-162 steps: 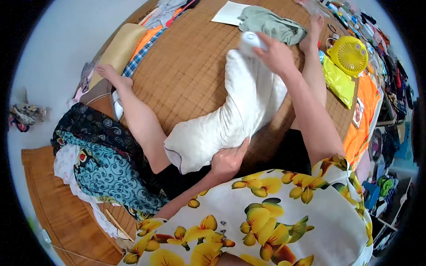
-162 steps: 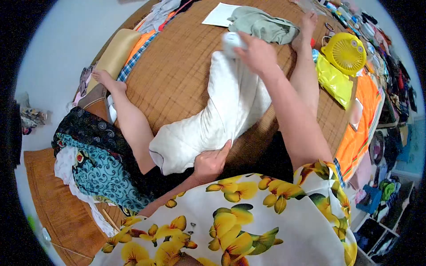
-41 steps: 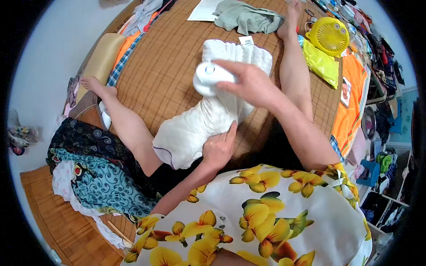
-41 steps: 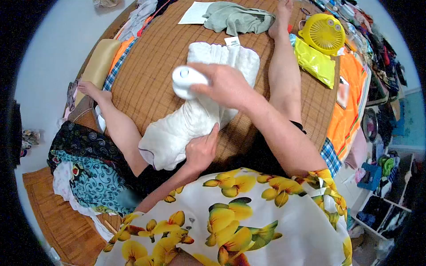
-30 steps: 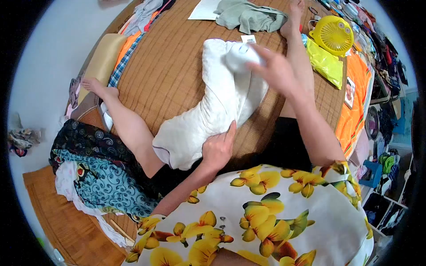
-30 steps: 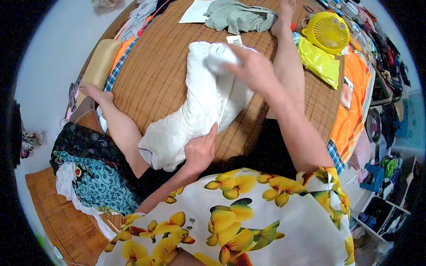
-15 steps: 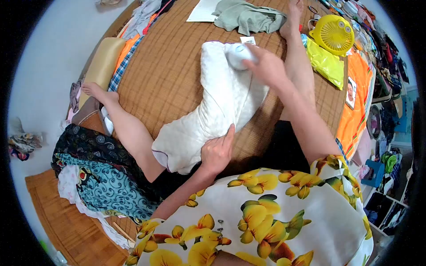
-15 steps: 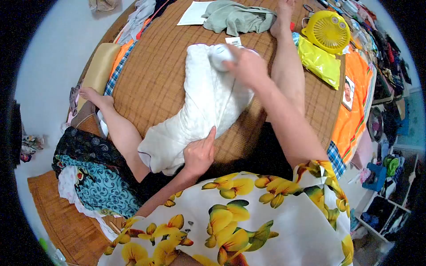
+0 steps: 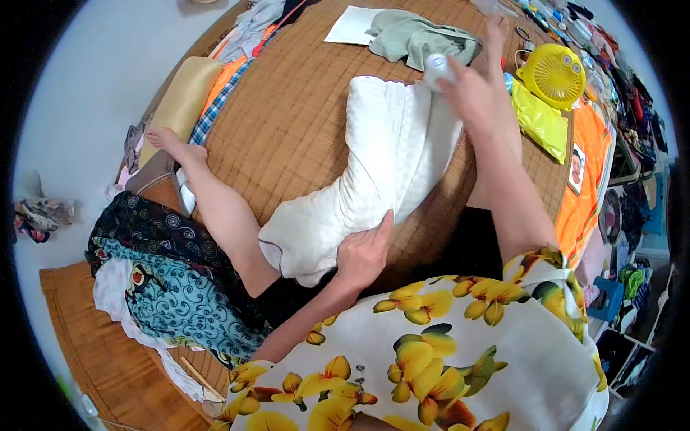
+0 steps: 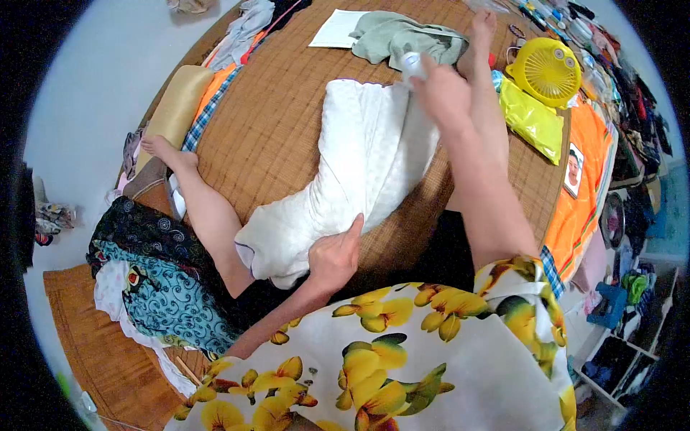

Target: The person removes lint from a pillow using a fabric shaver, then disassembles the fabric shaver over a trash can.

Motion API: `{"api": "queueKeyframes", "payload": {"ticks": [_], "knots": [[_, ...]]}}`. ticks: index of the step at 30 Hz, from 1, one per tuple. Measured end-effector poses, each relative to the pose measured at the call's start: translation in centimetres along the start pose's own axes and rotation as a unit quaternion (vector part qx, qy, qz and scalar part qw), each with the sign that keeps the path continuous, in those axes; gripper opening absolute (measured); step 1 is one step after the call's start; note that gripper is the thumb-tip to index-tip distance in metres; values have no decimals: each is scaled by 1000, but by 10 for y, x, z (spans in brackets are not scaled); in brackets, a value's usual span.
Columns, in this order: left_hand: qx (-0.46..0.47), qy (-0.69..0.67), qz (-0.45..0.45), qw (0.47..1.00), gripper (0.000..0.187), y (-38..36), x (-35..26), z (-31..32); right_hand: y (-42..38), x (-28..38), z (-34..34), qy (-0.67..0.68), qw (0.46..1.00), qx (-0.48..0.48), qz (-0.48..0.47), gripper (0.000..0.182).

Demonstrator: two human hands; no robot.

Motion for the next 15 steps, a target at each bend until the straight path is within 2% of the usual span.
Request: {"api": "queueKeyframes", "payload": {"ticks": [1, 3, 4, 5, 7, 8, 9, 11, 12, 14, 15], "knots": [[-2, -10, 0, 1000, 53, 1, 0, 1, 2, -4, -8, -43, 999, -2, -6, 51], [-8, -12, 2, 1000, 53, 1, -3, 7, -14, -11, -49, 120, 980, -154, 32, 50], [-8, -9, 6, 1000, 54, 1, -4, 9, -29, -7, -54, 113, 980, -158, 38, 50], [-8, -16, 17, 1000, 54, 2, -6, 9, -57, 28, -73, 97, 984, -149, 9, 52], [0, 0, 5, 1000, 54, 7, -8, 11, -65, 48, -54, 109, 989, -93, -36, 54], [2, -3, 11, 1000, 54, 7, -9, 9, -58, 43, -13, 145, 987, -43, -58, 54], [7, 3, 10, 1000, 54, 5, -7, 7, -57, 32, 3, 147, 987, -42, -55, 54], [7, 10, 6, 1000, 55, 1, -6, 1, -58, 0, 11, 152, 983, -103, -28, 55], [6, 12, 4, 1000, 55, -1, -7, 0, -56, -13, 6, 153, 983, -102, -31, 55], [5, 16, 3, 1000, 55, 0, -7, 1, -51, -44, -25, 140, 976, -166, 30, 56], [0, 17, 7, 1000, 55, 4, -7, 3, -56, -36, -37, 119, 977, -175, 30, 57]]}}
Point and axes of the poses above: each hand's wrist, its own y-axis towards the middle knuckle, its own z-axis out of the palm, x = y × z, the point moved 7 cm from there along y, towards the middle knuckle, and after that the axes turned 5 degrees about x, right-handed, at the moved point
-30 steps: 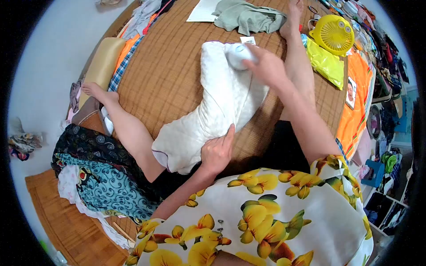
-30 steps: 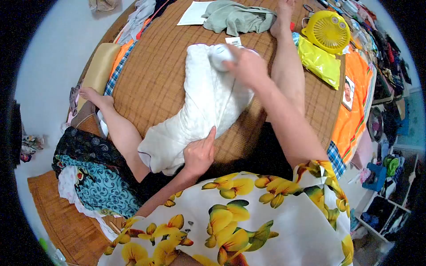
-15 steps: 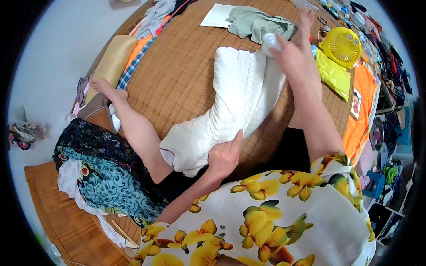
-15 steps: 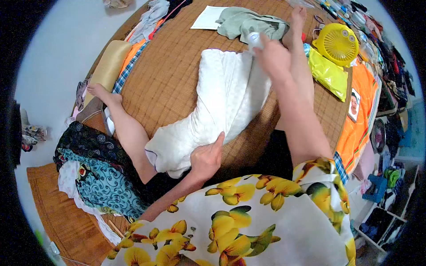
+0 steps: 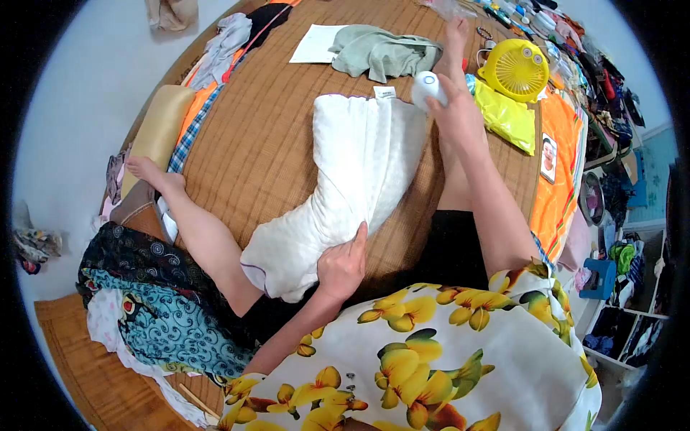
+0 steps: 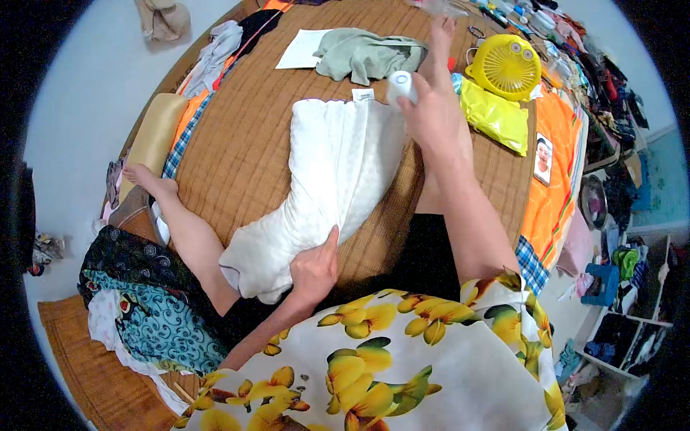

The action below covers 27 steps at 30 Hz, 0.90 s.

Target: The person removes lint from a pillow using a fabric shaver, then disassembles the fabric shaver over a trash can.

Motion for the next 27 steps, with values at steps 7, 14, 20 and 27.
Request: {"api": "queueKeyframes", "payload": {"ticks": [7, 14, 20, 27], "knots": [[-16, -12, 7, 1000, 51, -1, 0, -3, -30, 43, 35, 51, 985, 153, -62, 52], [-3, -3, 6, 1000, 50, 0, -2, 0, 15, 9, 7, 27, 998, 52, -8, 53], [-13, -13, 12, 1000, 53, -1, -1, -2, 24, 61, 88, -54, 983, 173, -20, 50], [-9, -35, 16, 999, 54, 0, -1, 1, 38, 49, 30, 135, 990, 21, 26, 53]]}}
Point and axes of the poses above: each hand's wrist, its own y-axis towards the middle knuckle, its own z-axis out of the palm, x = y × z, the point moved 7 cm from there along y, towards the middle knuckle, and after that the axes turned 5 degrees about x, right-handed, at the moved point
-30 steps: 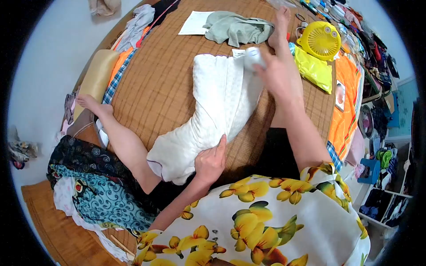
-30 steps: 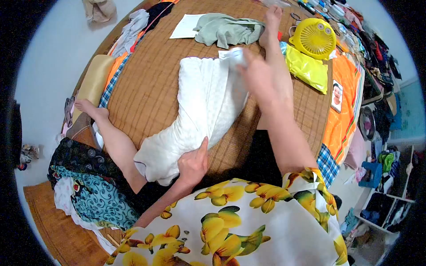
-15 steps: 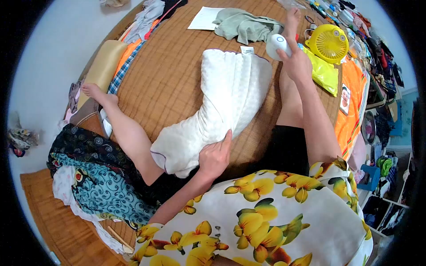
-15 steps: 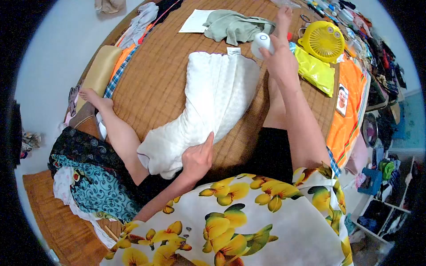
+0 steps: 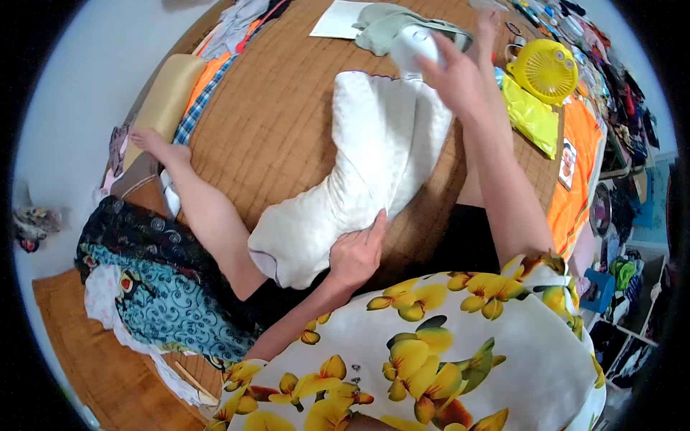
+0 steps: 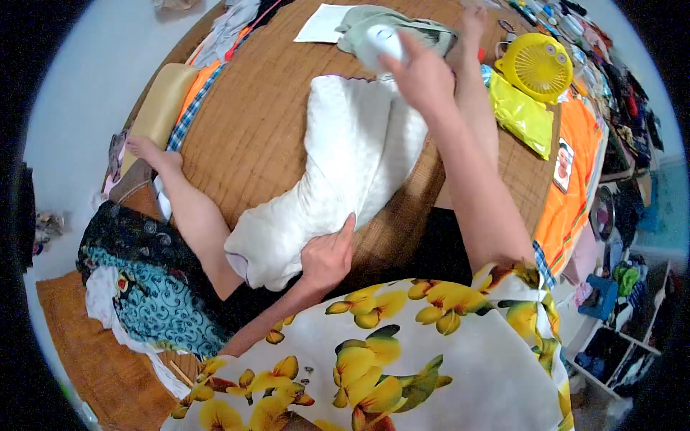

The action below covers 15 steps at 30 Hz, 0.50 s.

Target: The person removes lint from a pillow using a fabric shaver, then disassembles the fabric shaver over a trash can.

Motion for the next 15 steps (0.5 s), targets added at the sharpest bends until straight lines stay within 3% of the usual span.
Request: {"api": "queueKeyframes", "payload": {"ticks": [2, 4, 6, 8, 10, 11, 12, 15], "knots": [[-22, 12, -6, 1000, 54, 1, 2, 4, -25, 10, 9, -14, 996, 88, -30, 54], [-17, 13, -8, 1000, 53, 1, 1, 1, -41, 5, 38, -126, 971, 204, -9, 57], [-8, 13, -8, 1000, 52, 1, 3, -3, -26, 0, 57, -125, 971, 201, 6, 58], [0, 26, -16, 1000, 52, 1, 2, -3, -2, 0, 52, -135, 985, 103, 13, 58], [-3, 35, -15, 999, 52, 0, 5, -3, 16, 0, 40, -36, 996, 43, 63, 57], [-3, 27, -15, 1000, 52, -2, 3, -3, 18, 3, 40, 50, 997, 51, 43, 59], [-4, 15, -8, 1000, 51, -1, 1, -2, 12, 8, 41, 48, 997, 51, 42, 59], [-1, 20, -12, 1000, 51, 2, 3, 0, -37, 42, 56, 67, 967, 227, -92, 61]]}}
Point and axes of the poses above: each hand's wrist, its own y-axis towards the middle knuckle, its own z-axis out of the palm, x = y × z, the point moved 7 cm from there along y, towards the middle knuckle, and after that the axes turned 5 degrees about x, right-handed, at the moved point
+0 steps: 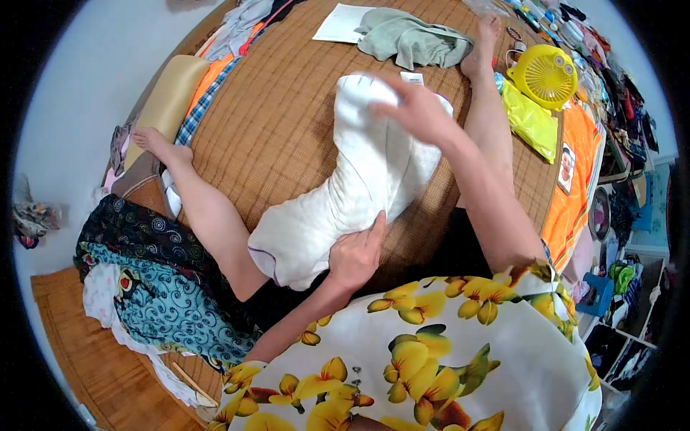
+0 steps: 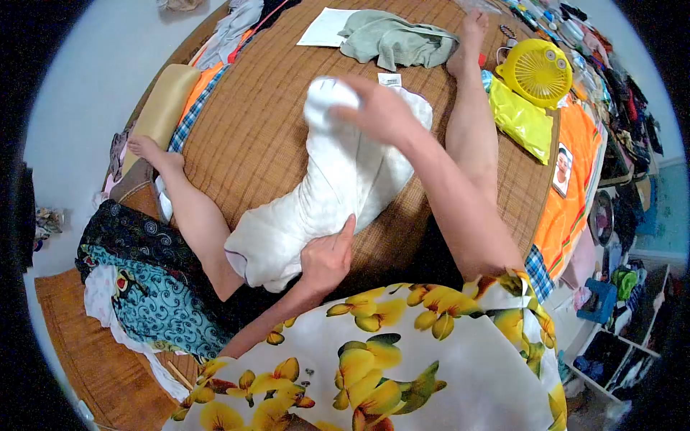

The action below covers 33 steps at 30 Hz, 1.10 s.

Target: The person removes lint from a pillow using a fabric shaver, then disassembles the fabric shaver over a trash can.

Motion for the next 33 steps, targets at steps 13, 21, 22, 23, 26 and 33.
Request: {"api": "queueKeyframes", "payload": {"ticks": [13, 21, 22, 23, 26, 33], "knots": [[-3, 19, 3, 1000, 50, 3, 1, -2, -48, 55, 9, -49, 989, 117, -73, 58], [-29, 13, 9, 999, 53, 5, 0, -6, -33, 35, -50, -122, 992, -32, 28, 56], [-30, 13, 15, 999, 53, 8, -1, -3, -37, 51, -35, -98, 995, -18, -14, 56], [-39, 12, 14, 999, 53, 7, 1, -1, -38, 62, -19, -69, 996, -1, -61, 56], [-40, 19, 8, 999, 53, 2, 3, -9, -22, 30, 20, -175, 982, 32, -56, 56], [-19, 28, -19, 999, 54, 11, 13, -17, -22, 24, -22, -110, 992, -61, -1, 54]]}}
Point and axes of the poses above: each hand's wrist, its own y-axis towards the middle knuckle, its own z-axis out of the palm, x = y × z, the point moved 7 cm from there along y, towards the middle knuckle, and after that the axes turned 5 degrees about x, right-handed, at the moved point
